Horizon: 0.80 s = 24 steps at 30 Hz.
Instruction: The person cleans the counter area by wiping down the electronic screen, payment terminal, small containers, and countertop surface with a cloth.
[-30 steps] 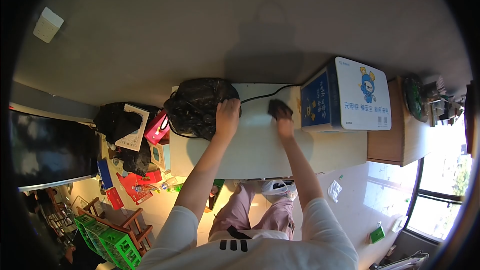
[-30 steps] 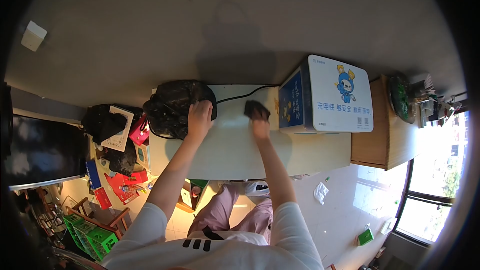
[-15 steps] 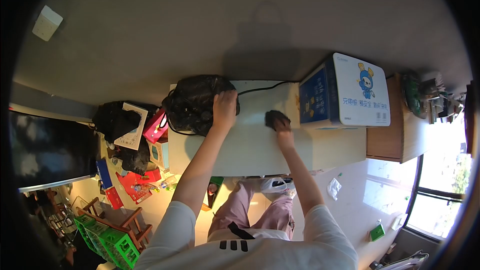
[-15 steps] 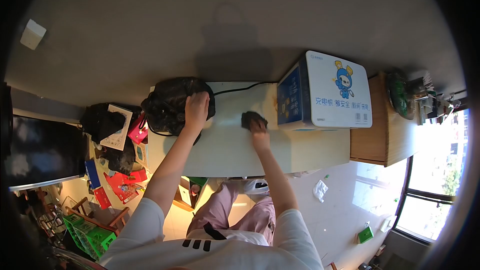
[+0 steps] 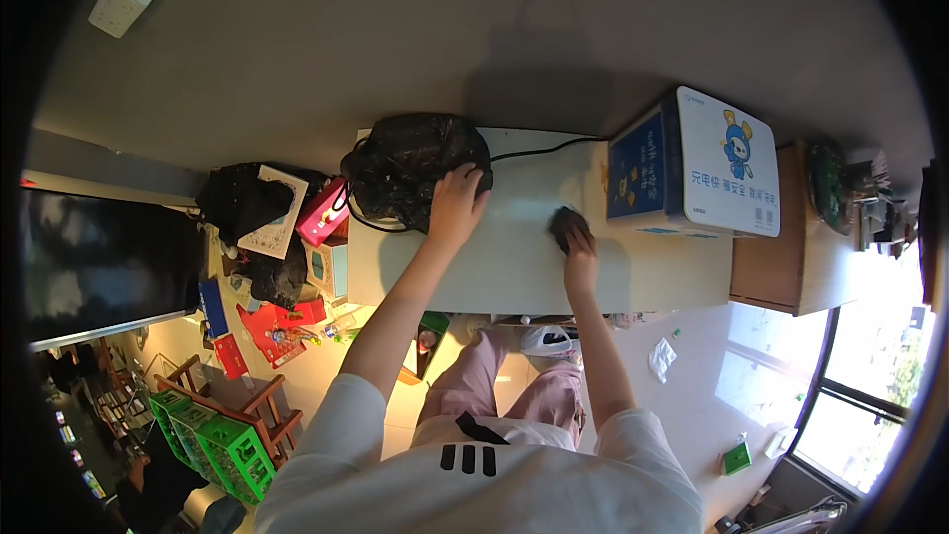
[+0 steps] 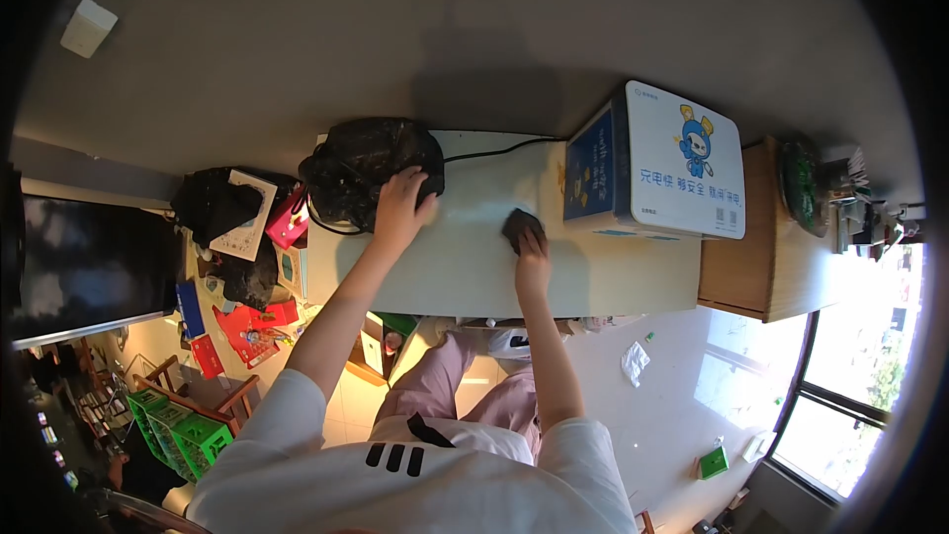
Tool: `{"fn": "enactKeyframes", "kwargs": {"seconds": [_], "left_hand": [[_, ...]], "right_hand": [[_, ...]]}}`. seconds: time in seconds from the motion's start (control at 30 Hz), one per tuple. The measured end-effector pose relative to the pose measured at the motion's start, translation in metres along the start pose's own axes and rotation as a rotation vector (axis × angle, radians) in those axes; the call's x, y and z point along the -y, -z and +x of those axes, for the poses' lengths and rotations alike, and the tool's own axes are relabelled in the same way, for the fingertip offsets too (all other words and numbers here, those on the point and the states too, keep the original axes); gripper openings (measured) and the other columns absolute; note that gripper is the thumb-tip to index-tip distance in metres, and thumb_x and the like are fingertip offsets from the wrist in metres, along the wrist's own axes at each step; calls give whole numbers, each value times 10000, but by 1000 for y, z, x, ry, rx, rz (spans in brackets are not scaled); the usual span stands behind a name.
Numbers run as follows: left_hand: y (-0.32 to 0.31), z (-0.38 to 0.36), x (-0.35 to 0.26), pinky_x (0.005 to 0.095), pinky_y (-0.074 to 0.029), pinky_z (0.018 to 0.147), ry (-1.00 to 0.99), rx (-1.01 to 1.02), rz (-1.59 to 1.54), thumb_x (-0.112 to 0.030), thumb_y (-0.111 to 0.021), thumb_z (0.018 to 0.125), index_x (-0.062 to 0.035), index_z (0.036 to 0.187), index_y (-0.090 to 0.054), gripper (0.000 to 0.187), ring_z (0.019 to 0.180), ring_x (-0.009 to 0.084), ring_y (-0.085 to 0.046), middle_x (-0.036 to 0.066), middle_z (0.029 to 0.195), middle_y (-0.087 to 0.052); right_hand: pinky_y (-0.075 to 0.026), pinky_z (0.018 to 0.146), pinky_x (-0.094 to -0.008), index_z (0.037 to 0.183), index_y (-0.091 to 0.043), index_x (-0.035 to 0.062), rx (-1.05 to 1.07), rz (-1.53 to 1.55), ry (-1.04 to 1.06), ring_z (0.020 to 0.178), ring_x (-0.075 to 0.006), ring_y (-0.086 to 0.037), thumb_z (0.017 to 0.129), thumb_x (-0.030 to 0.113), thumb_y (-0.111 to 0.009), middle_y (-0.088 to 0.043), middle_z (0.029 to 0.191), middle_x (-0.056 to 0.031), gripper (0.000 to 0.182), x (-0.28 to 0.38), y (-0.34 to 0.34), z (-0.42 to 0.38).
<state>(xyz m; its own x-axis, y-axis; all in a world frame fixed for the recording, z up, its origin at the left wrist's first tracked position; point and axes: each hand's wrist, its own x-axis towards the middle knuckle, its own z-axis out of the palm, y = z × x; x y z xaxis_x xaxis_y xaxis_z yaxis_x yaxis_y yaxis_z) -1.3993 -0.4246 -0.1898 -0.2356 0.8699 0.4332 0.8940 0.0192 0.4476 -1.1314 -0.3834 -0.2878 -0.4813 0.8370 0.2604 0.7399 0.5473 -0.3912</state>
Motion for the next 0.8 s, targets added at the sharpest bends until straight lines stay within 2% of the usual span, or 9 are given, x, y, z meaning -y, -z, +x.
{"fn": "enactKeyframes", "kwargs": {"seconds": [0.07, 0.13, 0.2, 0.27, 0.33, 0.4, 0.53, 0.73, 0.8], "left_hand": [[23, -35, -9, 399, -422, 868, 85, -5, -91, -167, -670, 798, -27, 1072, -564, 326, 1008, 319, -542, 140, 1139, -577], [36, -83, -10, 409, -454, 822, 127, -61, -140, -123, -669, 808, -22, 1058, -559, 291, 943, 330, -564, 139, 1116, -577], [50, -136, -15, 391, -473, 790, 239, -41, -161, -106, -672, 811, -19, 1050, -556, 279, 910, 316, -574, 140, 1082, -582], [59, -173, -26, 376, -480, 777, 295, -27, -162, -102, -672, 815, -18, 1047, -555, 274, 901, 304, -575, 141, 1061, -586], [70, -198, -38, 340, -472, 750, 465, 76, -240, -76, -664, 821, -3, 1024, -559, 239, 800, 256, -560, 132, 1014, -591], [78, -214, -48, 337, -470, 748, 483, 90, -222, -83, -661, 826, -6, 1021, -560, 232, 798, 254, -560, 129, 1002, -589], [84, -234, -58, 345, -475, 719, 489, 163, -202, -118, -652, 842, -13, 1039, -555, 244, 752, 243, -546, 123, 987, -587], [67, -246, -74, 349, -477, 696, 483, 196, -224, -135, -667, 836, -12, 1038, -555, 262, 743, 254, -553, 130, 964, -584], [63, -250, -84, 354, -477, 692, 470, 207, -217, -134, -668, 835, -9, 1040, -554, 266, 746, 256, -556, 132, 964, -582]], "right_hand": [[-466, 944, -391, 1045, -667, 21, 45, -80, -221, 1118, -328, -534, 749, -27, -542, -616, 1194, -107, 325, -6, 2, -23], [-462, 949, -396, 1032, -673, 32, 36, -96, -281, 1109, -355, -534, 745, 4, -562, -612, 1205, -113, 309, 14, -8, -24], [-464, 944, -393, 1013, -678, 42, 63, -108, -228, 1113, -362, -532, 749, 25, -571, -619, 1193, -106, 285, 44, -38, -25], [-463, 942, -393, 1004, -677, 48, 164, -218, 3, 1095, -370, -542, 762, 36, -572, -632, 1173, -85, 265, 104, -55, -34], [-480, 916, -386, 982, -690, 51, 262, 9, 28, 1062, -348, -558, 769, 25, -566, -650, 1121, -99, 248, 154, -76, -46], [-502, 873, -382, 960, -705, 57, 339, 297, -142, 1030, -324, -572, 768, 23, -558, -655, 1089, -128, 244, 174, -64, -35], [-501, 814, -402, 972, -712, 73, 183, 429, -323, 936, -342, -604, 761, 2, -556, -659, 989, -171, 271, 112, 1, -31], [-479, 864, -404, 986, -691, 27, -292, 71, -428, 956, -335, -604, 781, -20, -536, -660, 1020, -176, 261, -70, 98, -80], [-471, 890, -401, 992, -694, 19, -172, -11, -652, 991, -339, -598, 776, -16, -524, -649, 1083, -183, 277, -102, 109, -82]]}}
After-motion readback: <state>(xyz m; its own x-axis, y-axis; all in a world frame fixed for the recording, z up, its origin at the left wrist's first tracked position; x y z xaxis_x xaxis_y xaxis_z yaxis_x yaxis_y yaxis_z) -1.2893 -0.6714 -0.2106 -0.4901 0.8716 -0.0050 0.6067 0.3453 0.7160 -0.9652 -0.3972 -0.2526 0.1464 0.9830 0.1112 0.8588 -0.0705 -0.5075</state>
